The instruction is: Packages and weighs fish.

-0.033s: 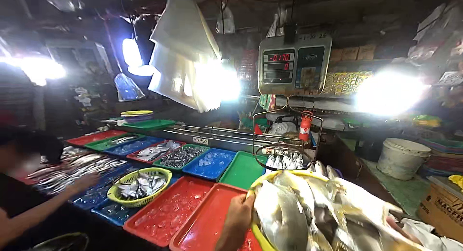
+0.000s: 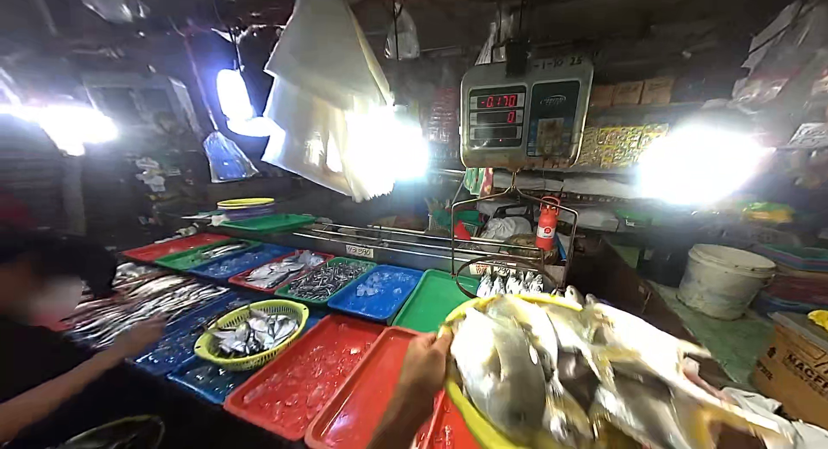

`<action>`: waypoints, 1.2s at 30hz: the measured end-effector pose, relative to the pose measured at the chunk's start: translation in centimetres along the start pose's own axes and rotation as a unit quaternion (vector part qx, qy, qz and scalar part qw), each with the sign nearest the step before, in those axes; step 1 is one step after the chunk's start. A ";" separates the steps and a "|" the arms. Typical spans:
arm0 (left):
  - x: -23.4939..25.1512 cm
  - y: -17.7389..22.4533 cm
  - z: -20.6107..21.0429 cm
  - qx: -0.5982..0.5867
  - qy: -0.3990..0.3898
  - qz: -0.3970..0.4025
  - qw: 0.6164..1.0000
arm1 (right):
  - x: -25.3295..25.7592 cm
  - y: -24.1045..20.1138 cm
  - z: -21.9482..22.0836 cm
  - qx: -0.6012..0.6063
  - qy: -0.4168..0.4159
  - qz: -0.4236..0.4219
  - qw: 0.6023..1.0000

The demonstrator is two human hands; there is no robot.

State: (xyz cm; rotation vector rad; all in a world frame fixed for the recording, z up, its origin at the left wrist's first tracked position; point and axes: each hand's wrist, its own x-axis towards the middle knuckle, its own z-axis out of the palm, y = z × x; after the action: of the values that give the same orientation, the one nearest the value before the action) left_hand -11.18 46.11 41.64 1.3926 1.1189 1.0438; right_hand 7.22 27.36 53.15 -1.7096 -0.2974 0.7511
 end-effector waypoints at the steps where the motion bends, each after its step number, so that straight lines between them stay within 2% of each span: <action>1: 1.4 1.8 -0.2 0.012 0.008 0.015 1.000 | 5.4 3.5 -1.4 0.045 -0.068 -0.165 0.983; 2: 2.9 3.4 -0.2 0.022 0.014 0.023 0.999 | 9.8 5.2 -1.6 0.105 -0.113 -0.254 0.955; 5: 8.6 6.8 0.1 0.030 0.030 0.048 0.998 | 17.8 1.9 1.2 0.186 -0.125 -0.249 0.942; 8: 14.8 8.1 0.6 0.020 0.036 0.065 0.997 | 25.1 0.1 3.9 0.229 -0.219 -0.318 0.894; 10: 18.3 8.6 1.3 0.027 0.051 0.074 0.996 | 28.8 -1.1 5.7 0.246 -0.264 -0.333 0.871; 15: 25.3 7.3 3.0 0.149 0.084 0.073 0.982 | 36.0 -2.5 9.5 0.222 -0.294 -0.291 0.883; 18: 27.9 5.1 4.3 0.178 0.104 0.058 0.977 | 39.1 -1.8 10.9 0.227 -0.304 -0.278 0.882; 24: 31.8 0.1 5.9 0.130 0.110 0.042 0.984 | 42.8 0.2 11.9 0.182 -0.307 -0.253 0.899; 36: 33.8 -3.5 8.0 0.241 0.111 -0.027 0.964 | 46.7 2.9 11.2 -0.031 -0.237 -0.217 0.947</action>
State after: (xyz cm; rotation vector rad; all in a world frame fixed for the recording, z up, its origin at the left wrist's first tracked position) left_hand 2.77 77.90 38.24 1.6364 1.6475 0.9390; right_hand 35.21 61.55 34.16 -1.4274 -1.0056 0.8142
